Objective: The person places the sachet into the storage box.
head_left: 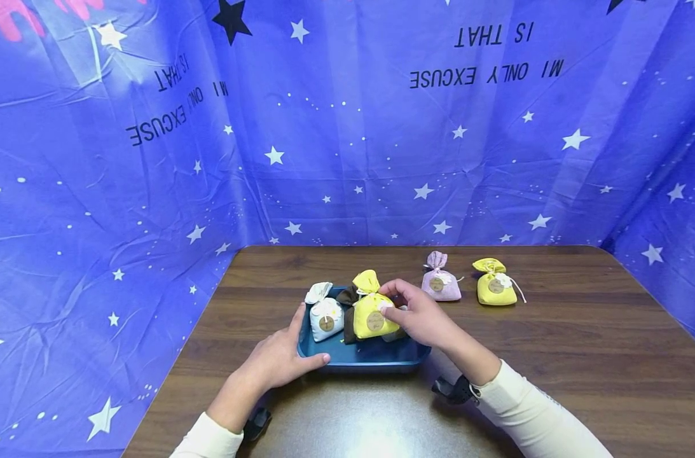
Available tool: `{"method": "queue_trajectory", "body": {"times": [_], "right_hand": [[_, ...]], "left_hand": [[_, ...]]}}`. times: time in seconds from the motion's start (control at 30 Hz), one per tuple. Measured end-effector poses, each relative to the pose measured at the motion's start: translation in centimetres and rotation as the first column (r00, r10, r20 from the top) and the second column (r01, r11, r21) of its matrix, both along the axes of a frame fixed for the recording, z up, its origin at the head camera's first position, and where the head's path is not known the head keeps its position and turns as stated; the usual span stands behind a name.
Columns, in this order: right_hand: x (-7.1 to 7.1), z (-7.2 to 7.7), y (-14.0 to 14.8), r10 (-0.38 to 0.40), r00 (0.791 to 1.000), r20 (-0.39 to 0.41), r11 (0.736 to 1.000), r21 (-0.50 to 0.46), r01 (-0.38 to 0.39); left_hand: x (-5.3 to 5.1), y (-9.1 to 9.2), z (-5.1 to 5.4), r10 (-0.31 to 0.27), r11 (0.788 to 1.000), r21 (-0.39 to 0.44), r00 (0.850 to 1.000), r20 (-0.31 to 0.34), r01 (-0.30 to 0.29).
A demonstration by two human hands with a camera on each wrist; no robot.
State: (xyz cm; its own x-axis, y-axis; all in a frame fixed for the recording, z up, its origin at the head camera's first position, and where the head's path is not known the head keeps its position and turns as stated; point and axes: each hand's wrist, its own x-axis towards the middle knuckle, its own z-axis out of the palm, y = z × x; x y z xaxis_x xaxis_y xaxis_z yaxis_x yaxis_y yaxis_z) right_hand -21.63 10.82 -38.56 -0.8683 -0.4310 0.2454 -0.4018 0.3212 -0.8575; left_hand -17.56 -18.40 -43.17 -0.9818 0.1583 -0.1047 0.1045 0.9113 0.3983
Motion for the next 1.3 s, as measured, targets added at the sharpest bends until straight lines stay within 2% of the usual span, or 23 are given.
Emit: {"method": "queue_trajectory", "body": {"times": [0.4,0.73,0.97,1.1,1.3], "right_hand": [[0.7,-0.6,-3.0,0.033,0.999,0.015,0.998,0.044,-0.034],[0.9,-1.8,-5.5,0.048,0.998,0.041,0.998,0.049,-0.050],[1.0,-2.3,-6.8,0.057,0.998,0.017,0.994,0.089,-0.058],[0.9,-2.6,-7.4,0.050,0.999,0.003,0.993,0.111,-0.050],[0.7,-2.9,-8.1,0.056,0.998,-0.003,0.988,0.143,-0.055]], "left_hand": [[0.1,-0.1,0.0,-0.002,1.000,0.013,1.000,-0.024,0.003],[0.2,-0.1,-0.1,-0.017,1.000,-0.005,0.999,-0.041,0.017],[0.2,-0.1,-0.1,-0.024,1.000,-0.010,0.998,-0.051,0.024],[0.2,-0.2,-0.1,-0.034,0.999,-0.008,0.996,-0.078,0.034],[0.1,-0.2,-0.2,-0.031,1.000,-0.008,0.997,-0.076,0.030]]}}
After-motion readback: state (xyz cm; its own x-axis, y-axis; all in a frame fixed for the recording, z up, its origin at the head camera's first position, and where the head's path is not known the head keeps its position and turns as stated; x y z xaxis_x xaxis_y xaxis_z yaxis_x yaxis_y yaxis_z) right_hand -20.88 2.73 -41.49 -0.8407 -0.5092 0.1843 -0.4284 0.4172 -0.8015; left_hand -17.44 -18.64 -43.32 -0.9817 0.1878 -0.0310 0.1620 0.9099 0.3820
